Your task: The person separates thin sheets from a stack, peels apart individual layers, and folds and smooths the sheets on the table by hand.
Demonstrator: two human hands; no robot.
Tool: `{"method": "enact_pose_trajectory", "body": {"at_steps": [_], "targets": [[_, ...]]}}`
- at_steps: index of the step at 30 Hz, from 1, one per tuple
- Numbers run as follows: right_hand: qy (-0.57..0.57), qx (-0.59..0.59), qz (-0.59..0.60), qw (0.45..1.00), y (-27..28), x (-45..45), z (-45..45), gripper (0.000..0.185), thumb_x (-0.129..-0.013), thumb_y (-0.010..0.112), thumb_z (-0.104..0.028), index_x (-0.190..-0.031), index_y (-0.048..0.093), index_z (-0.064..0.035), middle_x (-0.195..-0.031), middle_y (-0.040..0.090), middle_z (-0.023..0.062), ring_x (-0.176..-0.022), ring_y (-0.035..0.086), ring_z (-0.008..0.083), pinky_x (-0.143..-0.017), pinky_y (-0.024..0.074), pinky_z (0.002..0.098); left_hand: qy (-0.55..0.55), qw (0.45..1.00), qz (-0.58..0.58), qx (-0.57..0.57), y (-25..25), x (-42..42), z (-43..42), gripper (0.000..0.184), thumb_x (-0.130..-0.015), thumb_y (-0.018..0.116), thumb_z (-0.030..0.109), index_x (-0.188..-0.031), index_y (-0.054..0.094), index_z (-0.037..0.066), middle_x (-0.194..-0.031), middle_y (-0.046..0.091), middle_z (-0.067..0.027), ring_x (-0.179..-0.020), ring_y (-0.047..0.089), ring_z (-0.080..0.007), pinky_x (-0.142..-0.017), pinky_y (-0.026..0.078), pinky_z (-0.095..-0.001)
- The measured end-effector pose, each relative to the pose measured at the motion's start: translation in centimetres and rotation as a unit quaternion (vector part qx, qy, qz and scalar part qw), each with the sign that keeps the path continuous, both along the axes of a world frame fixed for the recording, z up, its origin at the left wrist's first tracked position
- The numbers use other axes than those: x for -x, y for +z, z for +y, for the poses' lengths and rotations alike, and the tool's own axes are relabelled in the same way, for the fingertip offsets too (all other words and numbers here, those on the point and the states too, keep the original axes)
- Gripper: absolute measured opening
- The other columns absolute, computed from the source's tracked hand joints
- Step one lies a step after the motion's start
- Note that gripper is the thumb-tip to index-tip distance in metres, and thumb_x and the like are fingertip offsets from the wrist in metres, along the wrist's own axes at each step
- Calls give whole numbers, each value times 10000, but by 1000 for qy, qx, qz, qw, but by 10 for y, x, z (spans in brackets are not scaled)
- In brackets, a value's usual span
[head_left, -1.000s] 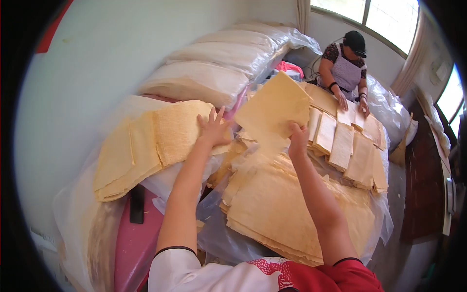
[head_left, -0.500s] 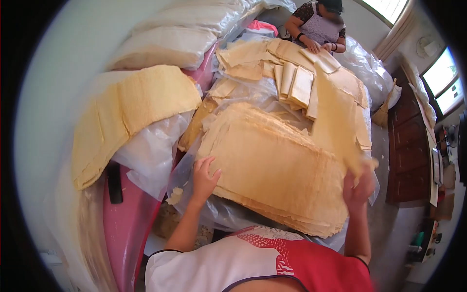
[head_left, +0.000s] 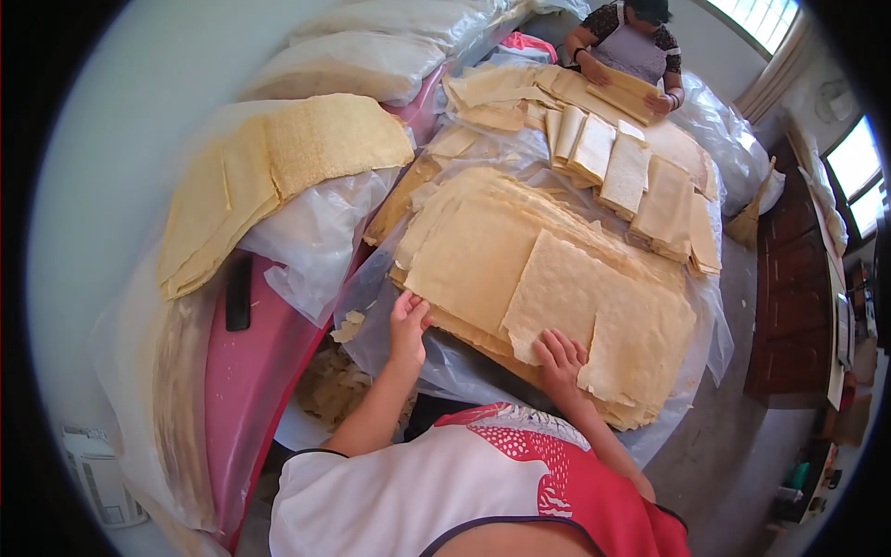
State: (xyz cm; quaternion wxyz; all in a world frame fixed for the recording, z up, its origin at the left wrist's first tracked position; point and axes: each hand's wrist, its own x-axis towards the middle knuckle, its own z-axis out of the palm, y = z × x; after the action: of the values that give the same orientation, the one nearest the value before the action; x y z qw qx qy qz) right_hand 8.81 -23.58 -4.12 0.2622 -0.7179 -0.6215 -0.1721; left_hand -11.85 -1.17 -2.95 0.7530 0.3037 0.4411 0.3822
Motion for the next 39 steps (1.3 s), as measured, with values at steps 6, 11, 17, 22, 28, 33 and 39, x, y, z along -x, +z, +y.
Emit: {"method": "enact_pose_trajectory", "body": {"at_steps": [6,11,17,22,28,33,39], "targets": [[31,2,16,999,16,0,22,327,-784,576,-70,-1102,646,-104,-1207,625,95,-1155,574,257,-974,367,444,33,981,109,-158,-10,-11,20,440,-862,643,61,-1289,539,50,-1033,557,-5,-833,553,-98,-693,477,-242],[25,8,18,999,-1,-3,40,342,-787,576,-71,-1124,634,-91,-1255,599,110,-1193,547,270,-1001,356,468,-1,812,379,-444,-5,-9,36,258,-786,673,61,-1042,654,61,-921,571,-66,-749,580,-176,-681,490,-313],[36,29,49,998,2,8,38,438,-780,629,-109,-1216,583,-95,-1354,511,158,-1272,479,328,-1065,319,501,-21,751,483,-450,-14,-9,58,140,-769,693,106,-871,616,48,-843,595,-81,-715,610,-239,-666,504,-343],[134,80,314,937,70,44,22,563,-754,723,-197,-1276,539,-96,-1402,459,187,-1295,446,371,-1079,304,517,-22,737,465,-489,-5,-8,63,78,-777,673,102,-825,623,67,-826,580,-76,-723,607,-255,-651,491,-367],[-56,84,99,990,55,-24,61,698,-753,744,-355,-1369,492,-144,-1493,350,176,-1405,286,362,-1129,181,548,-43,775,367,-513,34,-21,50,83,-798,656,26,-849,594,48,-808,559,-78,-672,592,-250,-631,486,-349],[-41,166,40,984,20,-33,80,696,-796,665,-498,-1416,467,-251,-1544,264,166,-1451,172,372,-1133,94,599,-49,817,308,-484,20,-20,63,102,-861,638,46,-890,540,47,-929,613,-40,-711,567,-121,-670,476,-270],[-21,164,70,984,27,-26,92,611,-814,678,-438,-1332,545,-142,-1483,371,191,-1398,301,368,-1136,178,543,-60,969,46,-236,3,-18,62,115,-915,597,34,-915,488,68,-1010,608,-26,-925,560,-108,-730,470,-252]]}}
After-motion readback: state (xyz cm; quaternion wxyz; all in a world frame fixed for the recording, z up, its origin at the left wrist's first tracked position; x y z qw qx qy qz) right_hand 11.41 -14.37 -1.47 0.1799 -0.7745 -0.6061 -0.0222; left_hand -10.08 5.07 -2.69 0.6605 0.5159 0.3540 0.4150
